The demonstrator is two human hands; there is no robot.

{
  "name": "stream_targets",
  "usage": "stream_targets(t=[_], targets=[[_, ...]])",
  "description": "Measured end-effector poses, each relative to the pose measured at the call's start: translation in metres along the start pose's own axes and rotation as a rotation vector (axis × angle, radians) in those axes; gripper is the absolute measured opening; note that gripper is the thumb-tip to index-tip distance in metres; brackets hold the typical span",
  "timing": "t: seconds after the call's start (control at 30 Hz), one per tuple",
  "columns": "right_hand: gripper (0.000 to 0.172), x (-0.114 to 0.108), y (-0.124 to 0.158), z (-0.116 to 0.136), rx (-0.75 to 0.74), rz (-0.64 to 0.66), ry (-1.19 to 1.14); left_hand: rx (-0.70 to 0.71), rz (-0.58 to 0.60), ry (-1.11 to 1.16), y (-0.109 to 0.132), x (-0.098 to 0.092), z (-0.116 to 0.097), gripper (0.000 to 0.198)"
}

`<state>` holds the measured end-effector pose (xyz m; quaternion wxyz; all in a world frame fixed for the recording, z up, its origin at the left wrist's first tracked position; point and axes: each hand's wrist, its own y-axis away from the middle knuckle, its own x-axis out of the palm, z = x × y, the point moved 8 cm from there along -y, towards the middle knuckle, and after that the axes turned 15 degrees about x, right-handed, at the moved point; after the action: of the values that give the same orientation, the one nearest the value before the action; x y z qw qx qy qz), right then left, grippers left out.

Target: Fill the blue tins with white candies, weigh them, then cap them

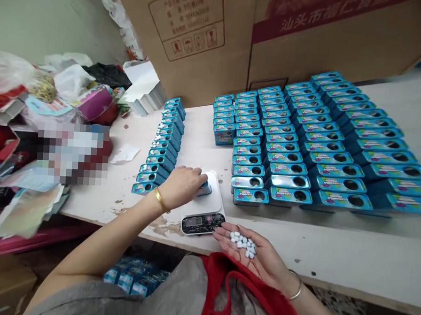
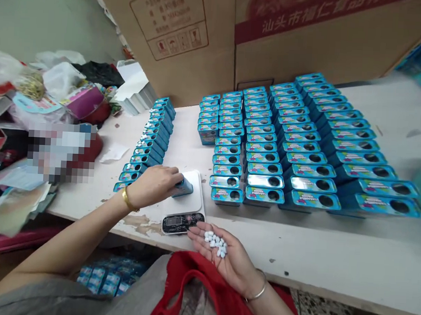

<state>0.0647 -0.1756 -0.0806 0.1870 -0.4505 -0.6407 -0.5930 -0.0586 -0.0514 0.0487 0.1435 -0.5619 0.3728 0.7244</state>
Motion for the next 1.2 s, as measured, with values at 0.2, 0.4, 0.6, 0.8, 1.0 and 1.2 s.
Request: stream_targets(t=[0.2,0.4,0.6,0.8,1.0,1.2], targets=[[0.030,0.000,0.012,-0.004,-0.074,0.026,-0.011,0.013,-0.373,0.147,0.020,-0.019,-0.064,0.021],[0.015,-0.012,0.009,-0.007,-0.121,0.026,-0.034,0.101,-0.392,0.356,0.004,0.041,-0.157,0.014],[0.019,-0.017,0.009,-0.016,-0.071,-0.026,-0.081,-0.001,-0.425,0.362,0.001,0.057,-0.163,0.009],[0.009,-0.028,0.004,-0.010,-0.141,-0.081,-0.105,-0.052,-0.444,0.454,0.003,0.063,-0.154,0.008],[0.008,-0.022,0.000,-0.009,-0.134,-0.041,-0.096,0.002,-0.481,0.510,0.003,0.063,-0.151,0.012],[0.017,-0.007,-0.006,-0.002,-0.127,-0.008,-0.050,-0.137,-0.959,0.551,0.051,0.042,-0.094,0.029]])
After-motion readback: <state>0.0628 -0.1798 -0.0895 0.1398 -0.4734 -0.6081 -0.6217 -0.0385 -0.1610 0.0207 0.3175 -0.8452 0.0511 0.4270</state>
